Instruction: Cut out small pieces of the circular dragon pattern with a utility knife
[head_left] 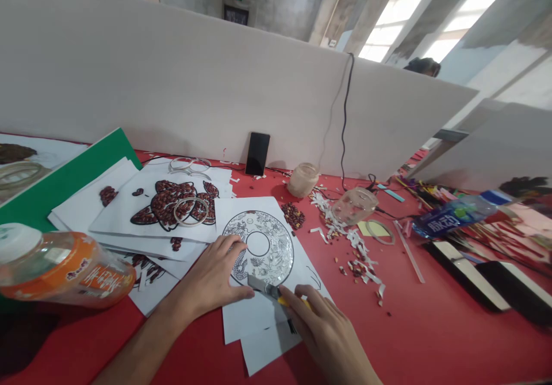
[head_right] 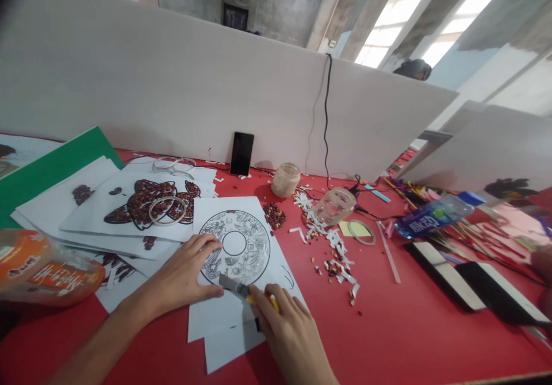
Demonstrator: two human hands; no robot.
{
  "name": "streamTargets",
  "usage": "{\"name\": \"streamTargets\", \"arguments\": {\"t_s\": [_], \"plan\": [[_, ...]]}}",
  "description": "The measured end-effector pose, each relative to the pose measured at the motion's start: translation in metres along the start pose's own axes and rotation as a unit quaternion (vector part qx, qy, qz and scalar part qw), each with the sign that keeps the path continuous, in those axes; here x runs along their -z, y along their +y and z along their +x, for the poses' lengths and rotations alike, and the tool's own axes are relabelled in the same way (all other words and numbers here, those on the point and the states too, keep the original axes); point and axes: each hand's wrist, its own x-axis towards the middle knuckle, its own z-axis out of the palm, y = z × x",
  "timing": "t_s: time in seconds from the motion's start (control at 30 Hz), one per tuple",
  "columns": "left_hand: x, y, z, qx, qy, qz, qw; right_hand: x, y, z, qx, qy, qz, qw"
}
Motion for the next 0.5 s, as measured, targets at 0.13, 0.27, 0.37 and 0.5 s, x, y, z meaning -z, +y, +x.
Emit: {"name": "streamTargets", "arguments": {"t_s": [0.13, 0.27, 0.37, 0.5], "plan": [[0.0002, -0.0004, 0.0008, 0.006, -0.003, -0.007, 1.000, -0.0010, -0.0002, -0.0035, -0.015, -0.002, 0.043, 0.999], [0.0008, 0.0008, 0.0005, 0.013, -0.005, -0.008, 1.000, -0.0007, -0.0012, -0.0039, -0.057, -0.009, 0.090, 0.994], [0.0011, 0.0013, 0.0001, 0.015, -0.008, -0.006, 1.000, 0.0020, -0.0011, -0.0005, -0.075, -0.026, 0.109, 0.991], [0.0027, 0.0008, -0.0003, 0.008, -0.009, -0.012, 1.000, 0.0032, 0.0010, 0.0024, -0.037, -0.013, 0.059, 0.998]]}}
